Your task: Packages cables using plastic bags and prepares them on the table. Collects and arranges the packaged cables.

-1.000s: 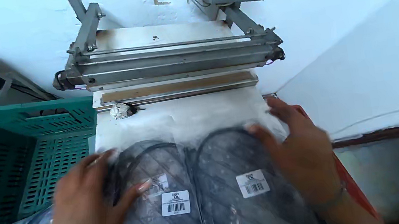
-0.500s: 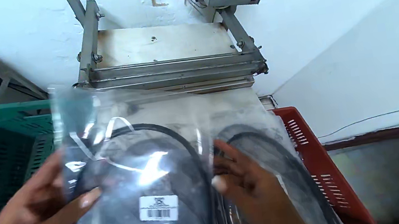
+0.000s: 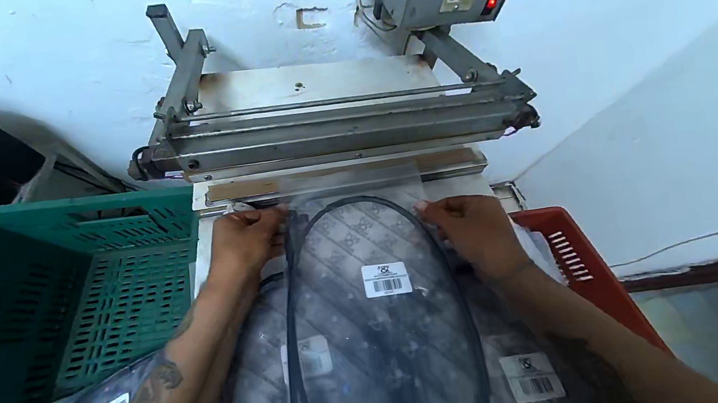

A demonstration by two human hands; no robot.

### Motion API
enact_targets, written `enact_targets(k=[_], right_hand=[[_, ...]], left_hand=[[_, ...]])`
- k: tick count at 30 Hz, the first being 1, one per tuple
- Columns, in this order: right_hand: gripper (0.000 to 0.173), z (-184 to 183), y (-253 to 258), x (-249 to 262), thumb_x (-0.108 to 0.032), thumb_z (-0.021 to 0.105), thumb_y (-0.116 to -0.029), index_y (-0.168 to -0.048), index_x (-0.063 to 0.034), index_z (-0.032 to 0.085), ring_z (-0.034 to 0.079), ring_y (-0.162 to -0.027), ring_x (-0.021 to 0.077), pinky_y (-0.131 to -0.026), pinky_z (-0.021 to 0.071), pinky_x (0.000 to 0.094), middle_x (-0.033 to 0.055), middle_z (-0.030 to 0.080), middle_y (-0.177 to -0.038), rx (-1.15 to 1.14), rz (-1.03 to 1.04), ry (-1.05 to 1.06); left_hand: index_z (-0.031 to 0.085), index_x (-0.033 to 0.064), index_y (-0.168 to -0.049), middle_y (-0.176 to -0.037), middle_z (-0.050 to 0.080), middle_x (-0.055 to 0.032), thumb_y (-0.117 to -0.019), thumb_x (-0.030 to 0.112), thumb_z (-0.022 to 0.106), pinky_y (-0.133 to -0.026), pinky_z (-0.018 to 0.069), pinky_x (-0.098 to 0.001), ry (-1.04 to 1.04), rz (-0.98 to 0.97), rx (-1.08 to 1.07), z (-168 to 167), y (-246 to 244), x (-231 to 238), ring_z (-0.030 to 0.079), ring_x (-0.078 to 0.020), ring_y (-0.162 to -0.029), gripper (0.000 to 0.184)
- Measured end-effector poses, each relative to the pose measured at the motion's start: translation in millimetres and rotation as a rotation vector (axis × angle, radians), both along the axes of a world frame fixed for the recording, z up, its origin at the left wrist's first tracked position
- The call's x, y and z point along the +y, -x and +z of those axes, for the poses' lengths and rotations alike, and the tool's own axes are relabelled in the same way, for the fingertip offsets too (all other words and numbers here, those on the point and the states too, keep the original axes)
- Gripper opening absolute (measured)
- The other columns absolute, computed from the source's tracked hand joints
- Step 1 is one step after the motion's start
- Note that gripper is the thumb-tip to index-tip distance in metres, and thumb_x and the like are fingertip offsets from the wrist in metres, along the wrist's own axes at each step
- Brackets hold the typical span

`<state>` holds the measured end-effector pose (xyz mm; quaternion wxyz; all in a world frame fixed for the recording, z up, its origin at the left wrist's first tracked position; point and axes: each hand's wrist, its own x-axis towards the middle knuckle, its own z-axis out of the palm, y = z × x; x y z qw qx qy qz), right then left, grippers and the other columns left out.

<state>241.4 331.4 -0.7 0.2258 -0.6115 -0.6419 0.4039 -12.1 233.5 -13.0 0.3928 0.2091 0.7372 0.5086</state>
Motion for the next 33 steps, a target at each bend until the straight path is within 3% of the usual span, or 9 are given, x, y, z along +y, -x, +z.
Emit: enact_targets(k=[9, 12, 16, 19, 21, 25, 29, 31, 33], right_hand=[[0.024, -10.0, 9.2, 17.7, -0.026, 0.068, -0.0997, -0.085, -0.0073, 0.074, 0.056, -0.058, 0.0052, -0.057, 0.0460, 0.0258, -0.0006, 0.066, -0.070, 0.070, -0.054, 0.010], [0.024, -13.3, 9.9, 20.4, -0.026, 0.069, -0.0993, -0.086, -0.0064, 0.074, 0.055, -0.058, 0.0050, -0.057, 0.0461, 0.0258, -0.0003, 0.065, -0.070, 0.055, -0.033, 0.017], [0.022, -13.2, 8.4, 20.3, -0.025, 0.071, -0.0981, -0.089, -0.0054, 0.075, 0.059, -0.063, 0.0093, -0.062, 0.0495, 0.0318, 0.0034, 0.068, -0.075, 0.030, -0.028, -0.001], [0.027, -14.8, 12.5, 20.5, -0.030, 0.069, -0.0992, -0.093, -0.0038, 0.075, 0.057, -0.065, 0.0153, -0.063, 0.0475, 0.0391, 0.0079, 0.067, -0.077, -0.026, -0.016, 0.006], [0.031, -9.0, 11.3, 21.5, -0.032, 0.068, -0.1000, -0.096, -0.0024, 0.076, 0.061, -0.071, 0.0218, -0.068, 0.0497, 0.0459, 0.0122, 0.068, -0.082, -0.064, -0.003, 0.011], [0.031, 7.0, -20.2, 7.7, -0.031, 0.065, -0.1014, -0.097, -0.0013, 0.075, 0.061, -0.072, 0.0215, -0.069, 0.0507, 0.0463, 0.0120, 0.068, -0.082, -0.082, -0.006, -0.026], [0.027, 29.5, -67.4, -43.5, -0.029, 0.065, -0.1015, -0.104, -0.0038, 0.073, 0.064, -0.069, 0.0217, -0.066, 0.0526, 0.0474, 0.0098, 0.070, -0.082, -0.182, -0.044, -0.294], [0.039, 31.9, -76.6, -77.0, -0.034, 0.068, -0.0983, -0.125, -0.0054, 0.066, 0.072, -0.086, 0.0282, -0.074, 0.0581, 0.0544, 0.0125, 0.074, -0.102, -0.313, -0.018, -0.577], [0.073, 29.9, -65.0, -110.0, -0.044, 0.066, -0.0971, -0.151, -0.0001, 0.043, 0.060, -0.124, 0.0416, -0.101, 0.0465, 0.0652, 0.0244, 0.058, -0.140, -0.365, 0.120, -0.732]], left_hand=[[0.070, 0.0058, -0.079, -0.063, 0.063, 0.0005, -0.0985, 0.019, 0.069, -0.050, 0.0491, -0.0224, -0.065, 0.147, -0.015, -16.6, -7.7, 10.6, 0.054, -0.0051, -0.050, 0.024], [0.070, 0.0062, -0.077, -0.063, 0.064, 0.0001, -0.0986, 0.020, 0.069, -0.051, 0.0519, -0.0236, -0.083, 0.169, -0.017, -21.1, -7.0, 8.7, 0.057, -0.0058, -0.051, 0.025], [0.065, 0.0004, -0.088, -0.071, 0.073, -0.0044, -0.1022, 0.009, 0.060, -0.059, 0.0627, -0.0276, -0.171, 0.239, -0.100, -17.4, -2.0, -4.0, 0.072, -0.0120, -0.059, 0.017], [0.069, -0.0001, -0.095, -0.082, 0.074, -0.0045, -0.1053, 0.023, 0.059, -0.069, 0.0631, -0.0300, -0.153, 0.140, 0.002, -19.5, -5.6, -7.7, 0.073, -0.0121, -0.070, 0.027], [0.073, 0.0016, -0.095, -0.084, 0.075, -0.0048, -0.0999, 0.030, 0.068, -0.070, 0.0622, -0.0307, -0.128, 0.094, 0.042, -18.9, -6.0, -1.2, 0.072, -0.0113, -0.072, 0.030], [0.071, 0.0004, -0.099, -0.083, 0.075, -0.0059, -0.0868, 0.005, 0.080, -0.071, 0.0638, -0.0296, -0.176, 0.053, -0.003, -1.0, -27.6, -15.8, 0.073, -0.0128, -0.071, 0.016], [0.072, 0.0052, -0.109, -0.079, 0.075, -0.0064, -0.0872, 0.003, 0.078, -0.066, 0.0635, -0.0312, -0.188, -0.149, -0.093, 29.6, -69.4, -69.4, 0.073, -0.0169, -0.068, 0.023], [0.070, 0.0059, -0.113, -0.080, 0.077, -0.0068, -0.0844, 0.002, 0.080, -0.068, 0.0657, -0.0317, -0.204, -0.271, -0.044, 26.8, -73.1, -98.4, 0.075, -0.0181, -0.069, 0.030], [0.071, 0.0127, -0.114, -0.091, 0.078, 0.0032, -0.0852, 0.022, 0.081, -0.070, 0.0642, -0.0259, -0.229, -0.294, 0.432, 13.0, -54.4, -131.1, 0.074, -0.0079, -0.077, 0.031]])
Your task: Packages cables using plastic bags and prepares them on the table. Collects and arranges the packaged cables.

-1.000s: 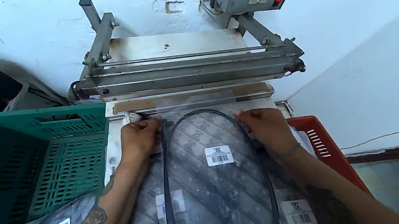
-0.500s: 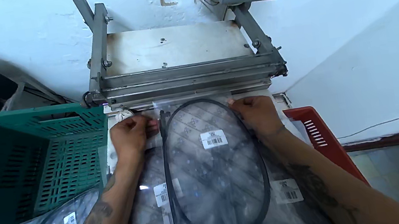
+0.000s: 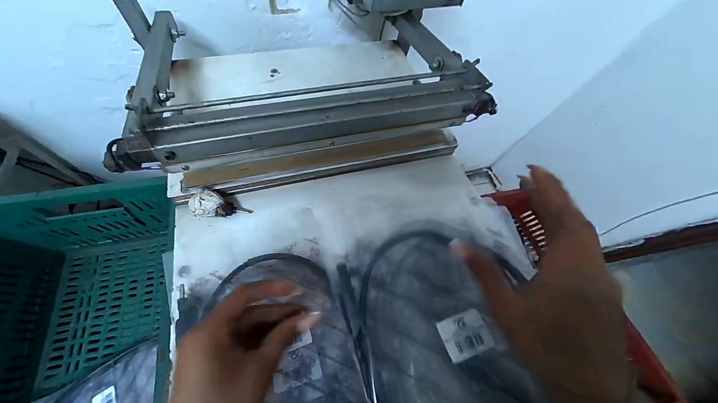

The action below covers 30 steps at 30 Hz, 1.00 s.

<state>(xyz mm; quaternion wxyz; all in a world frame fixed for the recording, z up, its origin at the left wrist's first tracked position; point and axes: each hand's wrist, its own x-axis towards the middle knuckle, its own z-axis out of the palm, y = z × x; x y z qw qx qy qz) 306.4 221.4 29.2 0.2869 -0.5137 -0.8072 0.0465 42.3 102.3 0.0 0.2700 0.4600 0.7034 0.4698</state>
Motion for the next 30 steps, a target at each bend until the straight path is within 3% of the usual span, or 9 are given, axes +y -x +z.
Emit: enact_targets(k=[3, 5, 8, 12, 16, 19, 24, 28, 30], right_hand=[[0.061, -24.4, 42.7, -57.4, -0.054, 0.062, -0.0961, -0.142, -0.0135, 0.059, 0.045, -0.143, 0.0408, -0.116, 0.0334, 0.0655, 0.0214, 0.052, -0.150, -0.054, 0.375, 0.089], [0.048, -38.3, 58.6, -78.1, -0.037, 0.057, -0.0995, -0.144, -0.0194, 0.059, 0.041, -0.147, 0.0380, -0.119, 0.0294, 0.0649, 0.0153, 0.049, -0.155, -0.154, 0.464, 0.188], [0.052, -44.8, 55.5, -77.4, -0.017, 0.052, -0.0937, -0.145, -0.0136, 0.058, 0.043, -0.146, 0.0388, -0.118, 0.0323, 0.0638, 0.0180, 0.050, -0.154, -0.188, 0.400, 0.170], [0.062, -31.8, 40.8, -71.5, -0.027, 0.064, -0.0965, -0.149, 0.0022, 0.048, 0.040, -0.148, 0.0364, -0.123, 0.0307, 0.0554, 0.0239, 0.044, -0.156, 0.038, 0.418, 0.333], [0.065, -10.4, 51.4, -66.5, -0.024, 0.072, -0.0955, -0.139, 0.0176, 0.048, 0.071, -0.111, 0.0170, -0.097, 0.0605, 0.0332, 0.0189, 0.069, -0.127, 0.662, 0.369, 0.599], [0.020, 6.7, 64.7, -56.9, -0.010, 0.061, -0.1015, -0.111, 0.0075, 0.067, 0.072, -0.074, 0.0046, -0.068, 0.0624, 0.0229, 0.0035, 0.075, -0.086, 0.891, 0.283, 0.723], [0.025, -0.7, 55.6, -20.8, -0.021, 0.064, -0.1005, -0.082, -0.0061, 0.071, 0.047, -0.051, -0.0086, -0.047, 0.0397, 0.0094, -0.0092, 0.056, -0.060, 0.621, 0.244, 0.450], [0.025, -4.7, 52.5, 36.6, -0.029, 0.069, -0.0982, -0.082, -0.0102, 0.070, 0.048, -0.047, 0.0009, -0.045, 0.0409, 0.0204, -0.0055, 0.057, -0.058, 0.408, 0.107, 0.573], [0.024, -8.6, 58.5, 68.3, -0.031, 0.072, -0.0965, -0.091, -0.0082, 0.073, 0.058, -0.054, 0.0081, -0.052, 0.0485, 0.0291, 0.0007, 0.068, -0.068, 0.379, 0.025, 0.632]], left_hand=[[0.057, -0.0053, -0.132, -0.120, 0.064, -0.0270, -0.0906, 0.046, 0.072, -0.086, 0.0562, -0.0529, 0.144, 0.165, 0.476, -9.9, 40.0, -42.8, 0.067, -0.0357, -0.102, 0.068], [0.052, -0.0118, -0.133, -0.116, 0.059, -0.0355, -0.0887, 0.055, 0.070, -0.082, 0.0524, -0.0624, 0.386, 0.182, 0.481, -11.0, 39.7, -50.9, 0.063, -0.0466, -0.097, 0.082], [0.060, -0.0072, -0.123, -0.092, 0.068, -0.0244, -0.0985, 0.047, 0.060, -0.071, 0.0540, -0.0607, 0.451, 0.148, 0.430, -20.4, 41.5, -55.9, 0.067, -0.0385, -0.079, 0.060], [0.055, -0.0131, -0.128, -0.108, 0.068, -0.0221, -0.1006, 0.022, 0.063, -0.086, 0.0574, -0.0425, 0.192, 0.152, 0.283, -10.3, 56.7, -70.8, 0.068, -0.0244, -0.095, 0.045], [0.054, 0.0098, -0.127, -0.110, 0.070, 0.0099, -0.0927, 0.000, 0.063, -0.091, 0.0580, -0.0243, -0.152, -0.019, -0.292, 13.0, 64.8, -59.5, 0.068, -0.0049, -0.101, 0.037], [0.069, 0.0174, -0.118, -0.096, 0.073, 0.0108, -0.0927, 0.005, 0.063, -0.078, 0.0596, -0.0214, -0.106, -0.068, -0.460, 17.1, 65.4, -16.0, 0.069, -0.0028, -0.086, 0.029], [0.075, 0.0141, -0.090, -0.069, 0.070, 0.0045, -0.1083, 0.023, 0.049, -0.051, 0.0546, -0.0183, 0.120, 0.218, -0.570, 20.4, 47.6, 47.8, 0.063, -0.0013, -0.056, 0.033], [0.076, 0.0101, -0.086, -0.062, 0.061, 0.0028, -0.1033, 0.018, 0.059, -0.044, 0.0410, -0.0164, 0.167, 0.181, -0.457, 7.5, 60.0, 72.8, 0.047, -0.0014, -0.047, 0.025], [0.073, 0.0071, -0.089, -0.066, 0.063, 0.0020, -0.1017, 0.021, 0.064, -0.051, 0.0492, -0.0200, 0.206, 0.271, -0.415, 0.5, 53.1, 92.3, 0.054, -0.0039, -0.052, 0.021]])
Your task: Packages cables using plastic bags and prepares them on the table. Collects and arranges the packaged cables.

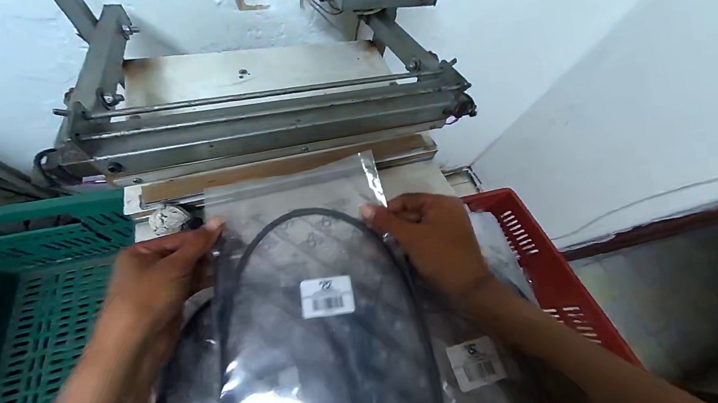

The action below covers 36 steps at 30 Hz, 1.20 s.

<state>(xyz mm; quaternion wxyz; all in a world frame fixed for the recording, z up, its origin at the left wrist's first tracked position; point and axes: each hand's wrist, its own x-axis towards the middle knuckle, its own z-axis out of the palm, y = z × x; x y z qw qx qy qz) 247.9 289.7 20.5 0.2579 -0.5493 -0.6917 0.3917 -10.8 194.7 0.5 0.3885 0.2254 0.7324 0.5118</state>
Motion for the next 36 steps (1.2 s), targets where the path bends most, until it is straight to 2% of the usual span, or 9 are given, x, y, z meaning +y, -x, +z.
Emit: enact_targets(k=[3, 16, 28, 30, 32, 33, 34, 35, 36], right_hand=[[0.027, -12.1, 20.7, 39.9, -0.031, 0.072, -0.0967, -0.095, -0.0043, 0.075, 0.062, -0.070, 0.0164, -0.067, 0.0517, 0.0404, 0.0072, 0.070, -0.080, -0.041, -0.109, 0.141], [0.029, -27.3, 33.4, 61.5, -0.031, 0.068, -0.0995, -0.090, -0.0045, 0.074, 0.059, -0.069, 0.0136, -0.066, 0.0484, 0.0370, 0.0062, 0.068, -0.079, -0.020, -0.195, 0.209], [0.029, -11.3, 28.0, 57.6, -0.029, 0.067, -0.1004, -0.098, -0.0015, 0.076, 0.066, -0.085, 0.0294, -0.080, 0.0514, 0.0537, 0.0166, 0.071, -0.091, -0.144, -0.105, 0.155], [0.028, 4.0, 5.1, 35.6, -0.028, 0.066, -0.1007, -0.098, -0.0020, 0.075, 0.067, -0.078, 0.0276, -0.074, 0.0527, 0.0532, 0.0149, 0.071, -0.086, -0.159, -0.084, -0.002], [0.026, 12.4, -25.8, -3.1, -0.030, 0.067, -0.1005, -0.106, -0.0055, 0.073, 0.069, -0.078, 0.0220, -0.072, 0.0566, 0.0482, 0.0105, 0.074, -0.089, -0.192, -0.091, -0.303], [0.034, 10.9, -36.8, -23.2, -0.032, 0.067, -0.0998, -0.121, -0.0060, 0.069, 0.073, -0.092, 0.0223, -0.081, 0.0594, 0.0479, 0.0109, 0.075, -0.105, -0.228, -0.062, -0.454], [0.051, 5.6, -41.3, -45.9, -0.038, 0.065, -0.0993, -0.138, -0.0045, 0.059, 0.069, -0.113, 0.0269, -0.094, 0.0566, 0.0511, 0.0148, 0.069, -0.127, -0.263, 0.009, -0.541], [0.067, -2.3, -38.6, -72.2, -0.047, 0.064, -0.0977, -0.148, -0.0033, 0.050, 0.059, -0.130, 0.0328, -0.107, 0.0477, 0.0564, 0.0192, 0.058, -0.144, -0.282, 0.106, -0.566], [0.075, -12.7, -29.8, -97.4, -0.056, 0.062, -0.0961, -0.149, -0.0046, 0.050, 0.047, -0.142, 0.0368, -0.116, 0.0365, 0.0621, 0.0212, 0.049, -0.153, -0.283, 0.217, -0.569]], left_hand=[[0.072, 0.0043, -0.089, -0.070, 0.064, -0.0003, -0.1002, 0.023, 0.067, -0.056, 0.0523, -0.0260, 0.010, 0.068, 0.048, -19.6, -3.6, 25.2, 0.057, -0.0067, -0.056, 0.023], [0.074, 0.0087, -0.079, -0.067, 0.067, 0.0000, -0.0974, 0.029, 0.071, -0.055, 0.0509, -0.0278, -0.013, 0.127, 0.071, -36.4, -1.8, 45.9, 0.058, -0.0068, -0.055, 0.028], [0.072, 0.0036, -0.086, -0.074, 0.064, -0.0089, -0.0997, 0.038, 0.067, -0.065, 0.0485, -0.0456, 0.004, 0.089, 0.284, -23.9, -18.2, 36.7, 0.058, -0.0193, -0.066, 0.037], [0.076, 0.0100, -0.096, -0.081, 0.070, -0.0028, -0.1017, 0.038, 0.063, -0.066, 0.0541, -0.0403, -0.130, -0.037, 0.483, -9.4, -33.0, -4.1, 0.065, -0.0139, -0.071, 0.031], [0.072, 0.0189, -0.125, -0.116, 0.073, -0.0021, -0.0988, 0.051, 0.060, -0.089, 0.0581, -0.0448, -0.114, -0.148, 0.780, -3.4, -37.2, -59.8, 0.070, -0.0171, -0.105, 0.043], [0.065, 0.0121, -0.135, -0.129, 0.067, -0.0145, -0.0951, 0.056, 0.062, -0.097, 0.0514, -0.0570, -0.050, -0.152, 0.879, -6.7, -33.5, -85.5, 0.064, -0.0328, -0.118, 0.059], [0.059, 0.0006, -0.136, -0.130, 0.059, -0.0303, -0.0910, 0.058, 0.066, -0.095, 0.0458, -0.0684, 0.032, -0.144, 0.915, -13.3, -28.1, -107.3, 0.058, -0.0495, -0.117, 0.073], [0.057, -0.0086, -0.131, -0.123, 0.055, -0.0391, -0.0879, 0.058, 0.069, -0.090, 0.0446, -0.0728, 0.126, -0.146, 0.911, -21.8, -23.8, -123.2, 0.056, -0.0572, -0.109, 0.080], [0.058, -0.0121, -0.125, -0.116, 0.057, -0.0392, -0.0876, 0.059, 0.068, -0.086, 0.0466, -0.0708, 0.215, -0.171, 0.887, -29.2, -20.8, -131.5, 0.058, -0.0556, -0.101, 0.081]])
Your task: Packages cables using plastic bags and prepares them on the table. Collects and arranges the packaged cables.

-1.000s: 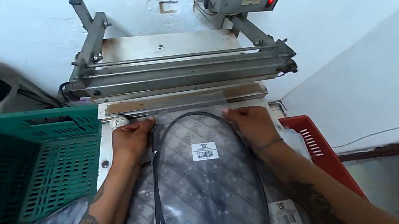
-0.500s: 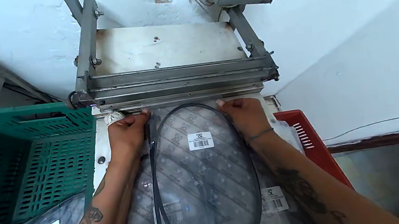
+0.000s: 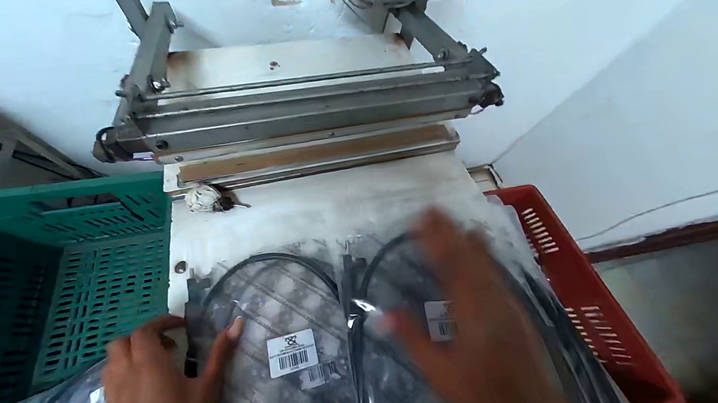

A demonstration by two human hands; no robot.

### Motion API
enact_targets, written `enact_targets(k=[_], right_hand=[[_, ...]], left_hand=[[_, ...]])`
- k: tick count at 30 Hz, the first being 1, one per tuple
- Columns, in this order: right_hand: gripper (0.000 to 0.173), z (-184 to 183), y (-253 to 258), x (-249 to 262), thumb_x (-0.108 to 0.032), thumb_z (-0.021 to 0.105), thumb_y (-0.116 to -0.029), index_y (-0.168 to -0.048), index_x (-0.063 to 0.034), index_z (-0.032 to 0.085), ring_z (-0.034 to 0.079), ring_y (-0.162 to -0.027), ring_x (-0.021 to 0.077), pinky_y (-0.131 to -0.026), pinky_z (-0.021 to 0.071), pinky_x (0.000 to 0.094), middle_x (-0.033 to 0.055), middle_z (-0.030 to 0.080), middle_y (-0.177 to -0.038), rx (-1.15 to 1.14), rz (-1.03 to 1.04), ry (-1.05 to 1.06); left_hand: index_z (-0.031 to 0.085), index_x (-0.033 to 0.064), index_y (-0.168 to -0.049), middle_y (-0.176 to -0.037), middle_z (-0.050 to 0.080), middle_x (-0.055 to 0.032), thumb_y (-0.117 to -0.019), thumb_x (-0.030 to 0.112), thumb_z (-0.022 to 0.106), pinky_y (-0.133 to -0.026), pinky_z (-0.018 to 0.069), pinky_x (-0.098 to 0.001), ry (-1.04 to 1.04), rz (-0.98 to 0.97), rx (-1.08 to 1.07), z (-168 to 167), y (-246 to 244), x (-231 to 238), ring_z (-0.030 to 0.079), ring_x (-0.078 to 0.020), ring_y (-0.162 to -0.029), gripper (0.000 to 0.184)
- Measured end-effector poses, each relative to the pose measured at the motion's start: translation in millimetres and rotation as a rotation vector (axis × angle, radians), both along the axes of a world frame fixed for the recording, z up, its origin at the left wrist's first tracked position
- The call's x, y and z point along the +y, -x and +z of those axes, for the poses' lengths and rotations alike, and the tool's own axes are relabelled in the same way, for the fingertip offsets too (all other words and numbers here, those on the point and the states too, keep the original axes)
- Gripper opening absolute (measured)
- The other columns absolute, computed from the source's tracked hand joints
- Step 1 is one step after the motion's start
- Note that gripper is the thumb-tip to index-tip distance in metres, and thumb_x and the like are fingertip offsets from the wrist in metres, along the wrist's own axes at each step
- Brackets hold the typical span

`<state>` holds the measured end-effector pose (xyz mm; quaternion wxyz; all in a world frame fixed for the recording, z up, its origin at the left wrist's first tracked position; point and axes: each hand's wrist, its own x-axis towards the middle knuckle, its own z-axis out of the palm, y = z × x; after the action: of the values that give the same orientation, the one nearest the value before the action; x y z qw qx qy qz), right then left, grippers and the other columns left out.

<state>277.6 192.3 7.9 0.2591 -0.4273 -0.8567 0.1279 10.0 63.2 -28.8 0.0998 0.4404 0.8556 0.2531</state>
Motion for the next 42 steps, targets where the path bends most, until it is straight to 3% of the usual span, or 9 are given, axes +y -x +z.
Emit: enact_targets(k=[2, 6, 10, 12, 14, 16, 19, 29, 42], right_hand=[[0.074, -13.2, 20.8, -33.6, -0.059, 0.061, -0.0939, -0.150, -0.0104, 0.052, 0.035, -0.149, 0.0424, -0.119, 0.0245, 0.0697, 0.0218, 0.041, -0.159, -0.076, 0.160, 0.089], [0.074, -0.8, 19.0, -44.4, -0.024, 0.070, -0.0851, -0.151, -0.0007, 0.047, 0.032, -0.151, 0.0419, -0.122, 0.0245, 0.0633, 0.0249, 0.038, -0.160, -0.065, 0.216, 0.267], [0.084, 19.3, 10.5, -39.7, -0.034, 0.077, -0.0915, -0.149, 0.0135, 0.039, 0.047, -0.143, 0.0274, -0.121, 0.0384, 0.0437, 0.0256, 0.047, -0.153, 0.322, 0.243, 0.543], [0.052, 28.3, 21.9, -38.9, -0.022, 0.072, -0.0955, -0.133, 0.0106, 0.059, 0.071, -0.106, 0.0107, -0.094, 0.0599, 0.0284, 0.0128, 0.072, -0.121, 0.533, 0.140, 0.663], [0.022, 33.7, 32.1, -39.3, -0.017, 0.062, -0.1020, -0.102, 0.0039, 0.071, 0.060, -0.066, -0.0031, -0.060, 0.0519, 0.0147, -0.0003, 0.069, -0.078, 0.584, 0.045, 0.635], [0.026, 34.4, 34.3, -35.2, -0.018, 0.060, -0.1033, -0.088, -0.0002, 0.071, 0.052, -0.056, -0.0057, -0.051, 0.0445, 0.0114, -0.0040, 0.061, -0.066, 0.557, 0.008, 0.508], [0.024, 22.0, 29.5, -4.1, -0.025, 0.066, -0.0987, -0.079, -0.0107, 0.069, 0.045, -0.048, -0.0075, -0.044, 0.0371, 0.0105, -0.0107, 0.055, -0.058, 0.455, -0.052, 0.310], [0.025, -1.9, 35.1, 143.3, -0.029, 0.069, -0.0992, -0.089, -0.0072, 0.076, 0.057, -0.063, 0.0101, -0.062, 0.0473, 0.0346, 0.0020, 0.067, -0.074, 0.229, -0.354, 0.663], [0.022, -11.2, 48.3, 153.4, -0.025, 0.069, -0.0991, -0.088, -0.0071, 0.075, 0.054, -0.060, 0.0043, -0.059, 0.0458, 0.0257, -0.0008, 0.066, -0.072, 0.309, -0.380, 0.758]], left_hand=[[0.057, -0.0130, -0.123, -0.109, 0.060, -0.0337, -0.0930, 0.054, 0.063, -0.085, 0.0490, -0.0670, 0.099, -0.010, -0.092, -0.7, 1.4, -2.7, 0.061, -0.0495, -0.097, 0.073], [0.048, -0.0107, -0.129, -0.098, 0.063, -0.0188, -0.0974, 0.025, 0.066, -0.070, 0.0556, -0.0429, -0.096, -0.046, -0.250, 18.1, 21.5, -21.0, 0.063, -0.0227, -0.079, 0.051], [0.036, 0.0179, -0.139, -0.108, 0.070, 0.0153, -0.0848, 0.002, 0.070, -0.080, 0.0619, -0.0221, -0.340, -0.165, -0.814, 40.4, 45.2, -26.6, 0.071, -0.0006, -0.094, 0.066], [0.037, 0.0244, -0.148, -0.106, 0.074, 0.0125, -0.0800, 0.003, 0.072, -0.076, 0.0623, -0.0212, -0.347, -0.230, -0.934, 40.0, 42.5, -1.0, 0.073, -0.0028, -0.090, 0.079], [0.057, 0.0251, -0.137, -0.093, 0.075, 0.0067, -0.0921, 0.011, 0.060, -0.063, 0.0609, -0.0202, -0.364, -0.152, -0.999, 32.1, 34.8, 33.7, 0.072, -0.0036, -0.074, 0.047], [0.071, 0.0172, -0.103, -0.077, 0.071, 0.0026, -0.1091, 0.031, 0.045, -0.054, 0.0569, -0.0215, -0.290, 0.057, -1.092, 35.4, 26.1, 65.6, 0.066, -0.0046, -0.062, 0.030], [0.074, 0.0084, -0.094, -0.070, 0.068, -0.0033, -0.1080, 0.033, 0.048, -0.049, 0.0536, -0.0219, -0.207, 0.120, -1.157, 39.0, 24.7, 92.9, 0.062, -0.0072, -0.055, 0.039], [0.073, 0.0035, -0.087, -0.069, 0.067, -0.0007, -0.0979, 0.019, 0.069, -0.056, 0.0556, -0.0237, -0.343, 0.249, -1.047, 0.4, 13.6, 164.1, 0.061, -0.0069, -0.056, 0.019], [0.075, 0.0068, -0.083, -0.069, 0.068, -0.0003, -0.0965, 0.023, 0.072, -0.057, 0.0523, -0.0260, -0.373, 0.278, -0.890, -10.5, 19.8, 177.0, 0.060, -0.0063, -0.057, 0.022]])
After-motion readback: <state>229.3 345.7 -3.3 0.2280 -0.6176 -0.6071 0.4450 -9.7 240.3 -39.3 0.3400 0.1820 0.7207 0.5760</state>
